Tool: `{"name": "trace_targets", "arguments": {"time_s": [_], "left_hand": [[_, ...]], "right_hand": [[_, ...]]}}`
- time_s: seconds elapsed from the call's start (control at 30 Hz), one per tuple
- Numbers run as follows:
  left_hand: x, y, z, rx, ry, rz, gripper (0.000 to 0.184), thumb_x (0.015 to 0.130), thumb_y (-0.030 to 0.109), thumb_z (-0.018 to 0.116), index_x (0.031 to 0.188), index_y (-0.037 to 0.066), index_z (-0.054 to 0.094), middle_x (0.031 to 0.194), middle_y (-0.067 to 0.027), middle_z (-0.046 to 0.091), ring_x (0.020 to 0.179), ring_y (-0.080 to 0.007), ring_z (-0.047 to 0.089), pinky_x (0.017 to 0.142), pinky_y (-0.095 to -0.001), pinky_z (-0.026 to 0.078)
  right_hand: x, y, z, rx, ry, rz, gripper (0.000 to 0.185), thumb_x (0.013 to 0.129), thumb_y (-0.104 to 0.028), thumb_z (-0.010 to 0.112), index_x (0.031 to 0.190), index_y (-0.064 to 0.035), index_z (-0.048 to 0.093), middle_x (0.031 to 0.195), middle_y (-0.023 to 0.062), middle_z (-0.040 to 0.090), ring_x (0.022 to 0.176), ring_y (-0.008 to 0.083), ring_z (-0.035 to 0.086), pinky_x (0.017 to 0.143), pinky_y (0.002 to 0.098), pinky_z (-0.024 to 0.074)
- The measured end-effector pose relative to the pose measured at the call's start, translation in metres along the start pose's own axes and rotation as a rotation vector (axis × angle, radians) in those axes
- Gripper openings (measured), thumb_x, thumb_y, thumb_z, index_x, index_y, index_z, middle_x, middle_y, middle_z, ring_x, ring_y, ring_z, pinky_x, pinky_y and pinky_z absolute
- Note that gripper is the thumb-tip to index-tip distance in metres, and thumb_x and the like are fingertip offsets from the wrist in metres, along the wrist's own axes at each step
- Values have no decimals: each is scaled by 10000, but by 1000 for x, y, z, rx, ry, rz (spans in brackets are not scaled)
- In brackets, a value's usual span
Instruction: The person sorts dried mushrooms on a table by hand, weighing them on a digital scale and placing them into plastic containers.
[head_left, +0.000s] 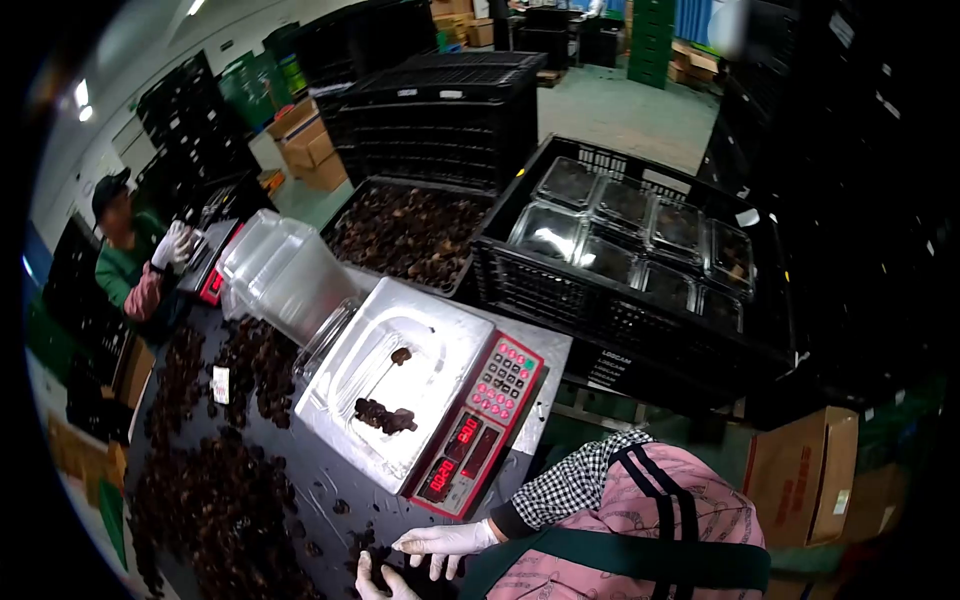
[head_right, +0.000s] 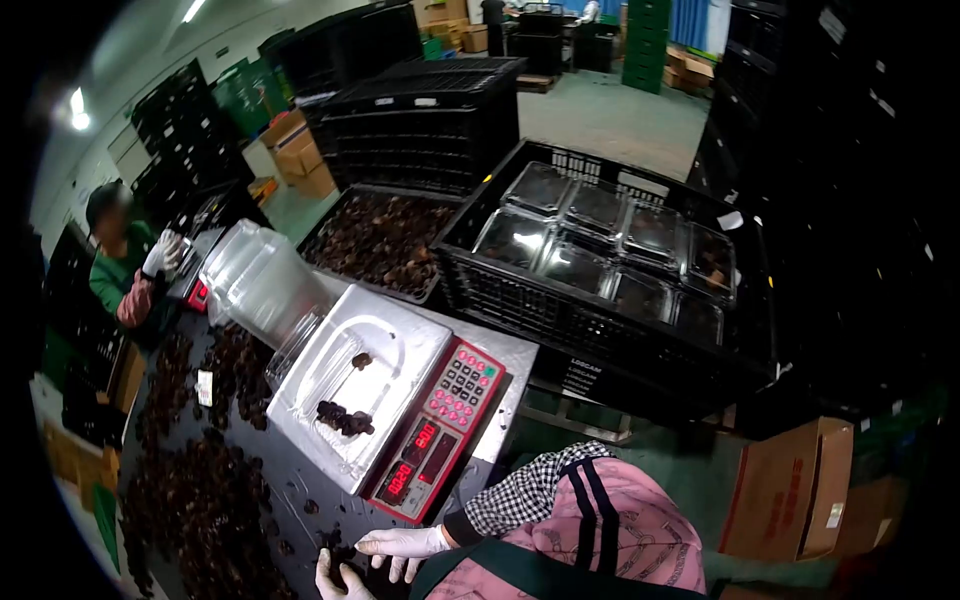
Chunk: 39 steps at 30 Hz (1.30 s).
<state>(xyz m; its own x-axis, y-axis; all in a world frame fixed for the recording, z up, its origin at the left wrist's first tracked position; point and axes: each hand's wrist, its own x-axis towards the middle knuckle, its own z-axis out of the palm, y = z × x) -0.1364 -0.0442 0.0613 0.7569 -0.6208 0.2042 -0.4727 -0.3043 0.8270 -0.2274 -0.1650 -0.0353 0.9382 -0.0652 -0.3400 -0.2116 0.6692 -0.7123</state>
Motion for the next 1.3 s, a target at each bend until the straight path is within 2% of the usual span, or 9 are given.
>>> {"name": "trace_targets", "arguments": {"time_s": [0.1,0.23,0.4,0.47,0.6,0.63,0.83,1.03,1.3], "left_hand": [[3,2,6,193,-76,246,314,958,70,635,1257,-16,677,1204,-220,681,1087,-339,660,974,-396,522],[-5,2,11,240,-210,205,317,959,96,647,1264,16,674,1197,-192,676,1098,-342,648,982,-405,509],[-18,-11,19,191,-431,130,472,934,218,725,1351,26,612,1227,-204,664,1114,-309,658,972,-405,517],[-23,0,18,138,-444,-40,474,942,244,719,1348,24,614,1260,-212,665,1137,-306,661,987,-405,513],[-32,22,13,18,-288,-198,342,956,181,699,1251,11,679,1181,-189,708,1089,-275,682,960,-374,529],[-34,3,15,-4,-193,-22,273,961,120,678,1210,10,699,1126,-179,725,1031,-264,696,931,-367,542],[-47,-19,-3,6,57,-53,258,999,76,599,1220,-1,709,1133,-172,733,1051,-263,689,947,-377,529],[-75,-37,-15,-124,234,-315,254,1042,86,521,1166,0,725,981,-99,732,839,-179,659,820,-329,537],[-94,-95,12,-2,367,-175,245,1015,33,552,1195,11,718,933,-88,728,789,-152,642,767,-308,532]], "right_hand": [[-1,3,-3,135,-34,15,907,944,-787,420,1575,-166,221,1479,176,349,1270,431,538,970,570,512],[1,7,-3,301,-61,1,901,927,-810,417,1586,-224,231,1669,196,144,1363,468,460,1105,649,360],[-1,7,1,491,27,84,567,889,-798,544,1159,-306,622,1005,-59,614,874,112,578,745,308,493],[-9,1,2,561,18,191,626,956,-736,501,1356,-267,609,1178,-50,608,1020,99,557,808,296,456],[-10,12,-4,553,-75,115,344,1017,-529,528,1114,-224,654,995,-85,641,943,90,586,833,313,468],[-11,13,-4,537,-120,94,279,1038,-451,525,1100,-206,644,1000,-82,648,956,85,602,847,314,487],[-16,8,-1,423,-20,109,372,1012,-64,566,1383,-44,579,1002,0,667,761,79,565,644,225,460],[-12,0,5,337,17,274,320,1105,-270,477,1242,-18,619,763,-34,503,525,62,349,464,225,274],[-8,-13,22,-40,52,110,418,1111,-358,461,1057,2,668,586,-48,403,439,53,305,421,246,234]]}}
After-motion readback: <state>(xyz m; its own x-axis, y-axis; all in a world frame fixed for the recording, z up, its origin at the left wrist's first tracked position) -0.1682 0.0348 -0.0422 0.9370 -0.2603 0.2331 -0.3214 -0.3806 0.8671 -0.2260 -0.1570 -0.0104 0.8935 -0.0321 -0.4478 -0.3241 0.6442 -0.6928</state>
